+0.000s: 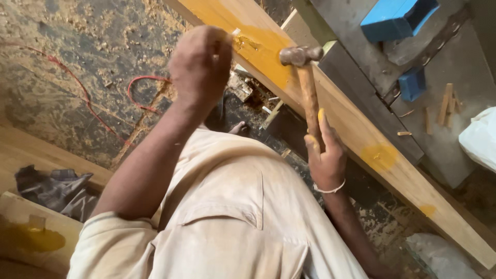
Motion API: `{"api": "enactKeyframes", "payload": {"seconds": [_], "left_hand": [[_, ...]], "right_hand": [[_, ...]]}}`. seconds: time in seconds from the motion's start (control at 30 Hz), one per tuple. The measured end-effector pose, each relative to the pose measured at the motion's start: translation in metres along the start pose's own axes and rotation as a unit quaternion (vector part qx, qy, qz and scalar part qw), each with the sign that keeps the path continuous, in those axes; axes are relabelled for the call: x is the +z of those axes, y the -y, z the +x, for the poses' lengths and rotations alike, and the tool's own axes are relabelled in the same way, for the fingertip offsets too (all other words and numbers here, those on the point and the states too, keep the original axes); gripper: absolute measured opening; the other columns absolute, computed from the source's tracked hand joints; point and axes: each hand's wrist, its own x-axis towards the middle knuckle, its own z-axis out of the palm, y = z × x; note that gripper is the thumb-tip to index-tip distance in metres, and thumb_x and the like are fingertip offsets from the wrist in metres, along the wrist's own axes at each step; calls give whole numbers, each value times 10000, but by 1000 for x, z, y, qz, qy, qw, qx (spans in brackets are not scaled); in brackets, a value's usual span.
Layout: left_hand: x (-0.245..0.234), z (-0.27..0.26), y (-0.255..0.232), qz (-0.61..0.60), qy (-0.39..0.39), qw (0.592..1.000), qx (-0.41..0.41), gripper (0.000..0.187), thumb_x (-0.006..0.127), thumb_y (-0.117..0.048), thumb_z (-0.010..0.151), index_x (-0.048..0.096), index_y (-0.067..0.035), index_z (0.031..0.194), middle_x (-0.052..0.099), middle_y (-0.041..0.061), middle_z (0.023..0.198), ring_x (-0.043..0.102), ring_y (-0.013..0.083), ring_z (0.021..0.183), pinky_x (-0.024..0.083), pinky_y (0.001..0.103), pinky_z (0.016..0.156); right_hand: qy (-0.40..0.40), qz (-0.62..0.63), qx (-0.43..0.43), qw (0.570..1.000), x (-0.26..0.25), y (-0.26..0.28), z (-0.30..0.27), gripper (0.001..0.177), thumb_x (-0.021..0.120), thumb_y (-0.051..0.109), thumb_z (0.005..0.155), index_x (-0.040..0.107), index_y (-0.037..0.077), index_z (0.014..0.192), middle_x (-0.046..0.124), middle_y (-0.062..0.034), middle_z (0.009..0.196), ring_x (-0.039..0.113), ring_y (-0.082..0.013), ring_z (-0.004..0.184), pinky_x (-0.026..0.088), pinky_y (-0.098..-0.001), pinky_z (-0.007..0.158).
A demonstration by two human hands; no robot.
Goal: The person hammers a nail into a wooden plank. They hold the nail in place by hand and strike it repeatedly with a hammer.
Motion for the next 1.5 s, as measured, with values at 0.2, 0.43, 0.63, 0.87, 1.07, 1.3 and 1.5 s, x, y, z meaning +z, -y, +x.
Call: {"api": "enactKeyframes", "payload": {"seconds": [0.2, 0.43, 0.63, 0.87, 1.07, 1.3, 1.5], "left_hand": [[-10, -30, -4, 2, 93, 987, -127, 176, 682, -261, 1018, 684, -115, 919, 719, 52, 807, 598, 142, 586, 429, 331, 422], [5, -16, -12, -153, 86, 967, -184, 183, 643, -201, 1055, 670, -77, 924, 725, 63, 819, 705, 111, 699, 608, 289, 619], [6, -6, -20, -161, 103, 953, -234, 236, 675, -165, 1015, 643, -64, 804, 677, 63, 704, 625, 126, 604, 566, 288, 540], [5, -11, -19, -191, 62, 960, -196, 213, 689, -139, 1023, 634, -60, 833, 684, 51, 718, 667, 104, 635, 598, 286, 587], [1, -12, -28, -233, 14, 957, -172, 143, 677, -124, 1044, 674, -30, 936, 744, 75, 818, 756, 137, 732, 620, 304, 661], [-4, -7, -36, -213, 11, 960, -183, 150, 674, -128, 1021, 685, -26, 912, 730, 104, 769, 738, 182, 691, 584, 350, 658], [3, -11, -33, -208, 19, 961, -180, 181, 660, -126, 1037, 677, -30, 884, 718, 88, 745, 728, 165, 672, 584, 342, 632]], "right_hand": [[69, 27, -40, 996, 5, -10, -19, 767, 717, 70, 916, 356, -44, 1583, 685, -230, 1266, 702, -341, 1118, 558, -398, 956], [39, -14, -24, 999, 2, -1, -21, 675, 662, 19, 960, 387, -44, 1573, 669, -236, 1304, 714, -311, 1135, 574, -398, 972], [35, -44, -97, 994, -4, 15, -4, 680, 667, -7, 966, 368, -49, 1575, 571, -312, 1452, 646, -411, 1283, 558, -423, 1047], [44, -47, -115, 991, -2, 34, 9, 672, 692, -31, 967, 405, -11, 1575, 622, -261, 1276, 659, -412, 1130, 546, -460, 964], [57, -54, -147, 986, 2, 38, 18, 671, 688, -45, 975, 403, -19, 1582, 600, -268, 1344, 645, -431, 1195, 542, -461, 1017], [77, -115, -187, 973, 3, 41, 29, 660, 676, -63, 949, 440, -7, 1564, 583, -299, 1364, 632, -470, 1237, 549, -480, 1020], [26, -122, -229, 965, -10, 45, 27, 651, 679, -79, 1000, 408, 4, 1586, 571, -296, 1359, 637, -460, 1232, 565, -455, 981]]}}
